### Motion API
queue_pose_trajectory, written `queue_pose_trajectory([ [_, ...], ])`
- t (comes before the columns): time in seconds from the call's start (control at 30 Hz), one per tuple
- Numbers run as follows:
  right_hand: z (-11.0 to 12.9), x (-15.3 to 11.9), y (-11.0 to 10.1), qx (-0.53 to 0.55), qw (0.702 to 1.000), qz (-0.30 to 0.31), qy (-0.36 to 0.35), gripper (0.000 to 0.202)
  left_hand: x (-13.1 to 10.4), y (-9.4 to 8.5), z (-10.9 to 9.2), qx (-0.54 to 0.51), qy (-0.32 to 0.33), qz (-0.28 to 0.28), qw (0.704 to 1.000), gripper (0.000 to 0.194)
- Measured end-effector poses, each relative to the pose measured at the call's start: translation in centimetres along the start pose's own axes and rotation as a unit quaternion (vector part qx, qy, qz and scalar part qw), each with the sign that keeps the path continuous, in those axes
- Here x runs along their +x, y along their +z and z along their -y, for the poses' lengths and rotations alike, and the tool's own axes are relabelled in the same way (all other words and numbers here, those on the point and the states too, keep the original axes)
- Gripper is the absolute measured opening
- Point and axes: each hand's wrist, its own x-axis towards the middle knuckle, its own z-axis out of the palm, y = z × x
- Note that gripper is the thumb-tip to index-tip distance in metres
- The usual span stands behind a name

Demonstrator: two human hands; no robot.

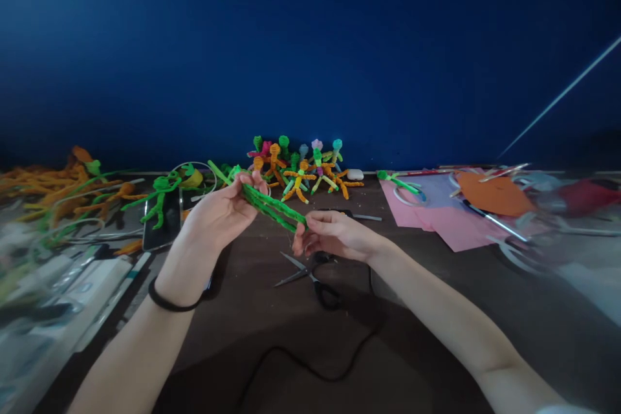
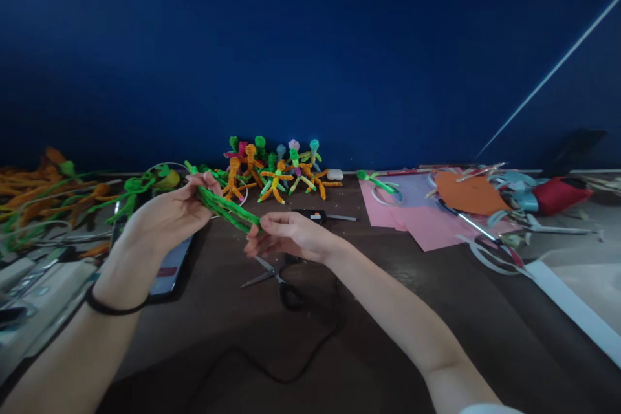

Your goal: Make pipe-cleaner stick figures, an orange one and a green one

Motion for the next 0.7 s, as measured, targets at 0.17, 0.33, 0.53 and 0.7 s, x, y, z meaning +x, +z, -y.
queue_pose_trajectory([
  [0.17,0.2,-0.1,0.4,0.031,0.999,-0.010,0.013,0.019,-0.7,0.2,-0.4,0.027,-0.006,-0.022,0.999,0.032],
  [0.33,-0.2,0.3,-0.4,0.019,0.997,-0.081,-0.001,0.019,0.5,-0.5,-0.2,0.041,-0.001,-0.029,0.999,0.031],
  [0.53,0.2,0.3,-1.4,-0.028,0.988,-0.147,-0.025,0.021,3.1,-1.7,1.3,0.107,0.052,-0.016,0.993,0.029],
  [0.7,0.8,-0.1,-2.0,-0.063,0.982,-0.177,-0.032,0.024,4.9,-3.1,0.8,0.250,0.191,-0.037,0.949,0.019],
])
